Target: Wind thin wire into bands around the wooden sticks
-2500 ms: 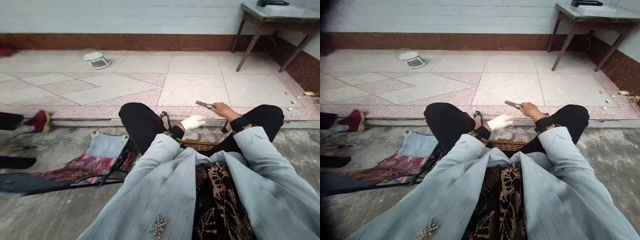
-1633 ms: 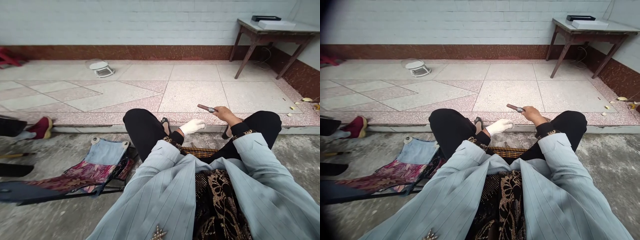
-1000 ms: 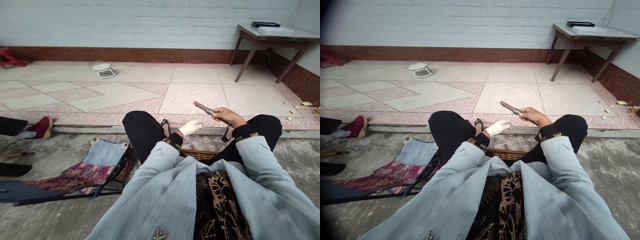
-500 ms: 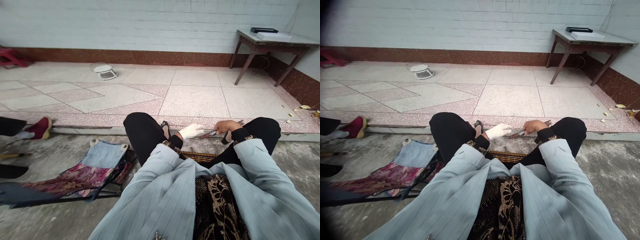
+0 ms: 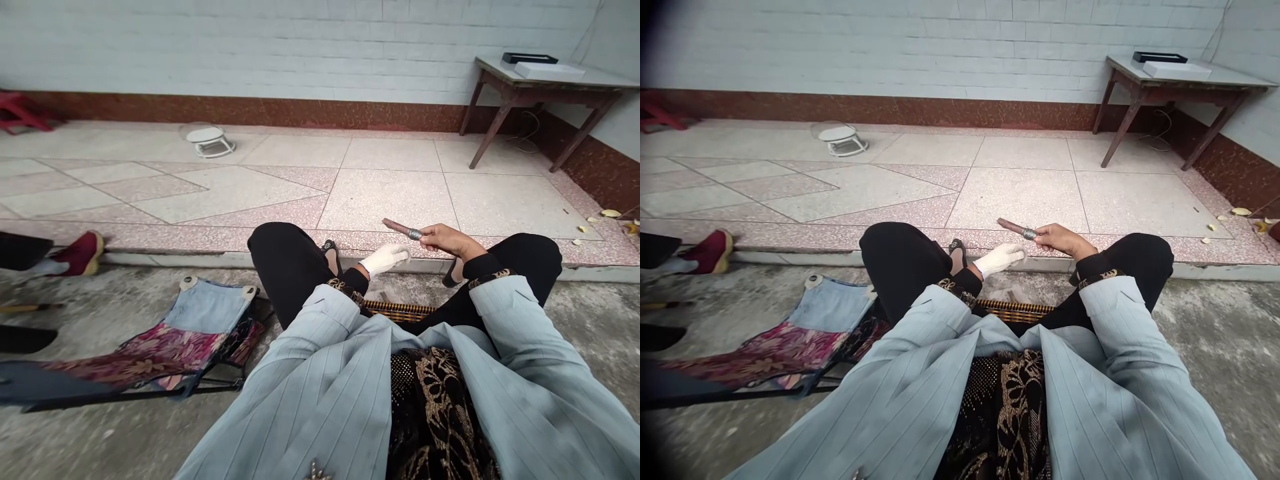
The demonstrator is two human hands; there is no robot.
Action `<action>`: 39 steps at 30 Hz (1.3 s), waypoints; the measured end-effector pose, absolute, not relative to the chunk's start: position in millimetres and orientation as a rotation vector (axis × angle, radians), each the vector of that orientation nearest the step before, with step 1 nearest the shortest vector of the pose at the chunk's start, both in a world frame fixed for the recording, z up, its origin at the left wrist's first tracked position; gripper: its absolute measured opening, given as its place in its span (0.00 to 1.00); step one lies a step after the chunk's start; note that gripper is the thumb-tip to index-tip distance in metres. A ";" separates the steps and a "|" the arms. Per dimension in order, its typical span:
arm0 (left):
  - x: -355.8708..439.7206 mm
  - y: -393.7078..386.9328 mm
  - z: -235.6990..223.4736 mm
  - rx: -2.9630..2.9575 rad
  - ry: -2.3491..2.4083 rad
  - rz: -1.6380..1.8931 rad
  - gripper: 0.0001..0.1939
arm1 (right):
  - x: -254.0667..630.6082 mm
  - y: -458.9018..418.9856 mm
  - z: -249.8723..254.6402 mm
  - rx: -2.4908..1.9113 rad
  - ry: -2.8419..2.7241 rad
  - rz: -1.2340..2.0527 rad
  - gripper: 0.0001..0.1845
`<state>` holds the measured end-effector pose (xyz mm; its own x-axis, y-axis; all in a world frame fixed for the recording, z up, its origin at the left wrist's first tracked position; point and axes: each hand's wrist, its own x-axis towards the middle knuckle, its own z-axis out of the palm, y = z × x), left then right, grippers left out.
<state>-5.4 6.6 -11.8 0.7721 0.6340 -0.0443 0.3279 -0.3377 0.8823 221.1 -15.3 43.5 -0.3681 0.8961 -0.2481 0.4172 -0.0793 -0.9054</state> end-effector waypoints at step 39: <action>-10.5 16.6 -15.5 2.347 0.681 0.235 0.15 | 219.4 -16.6 27.9 -1.813 -2.354 1.493 0.12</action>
<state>-10.5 16.6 -15.5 0.8473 0.5309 -0.0133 0.4094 -0.6368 0.6533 219.4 -16.6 27.9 -0.3935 0.6832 -0.6151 0.8476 0.0105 -0.5305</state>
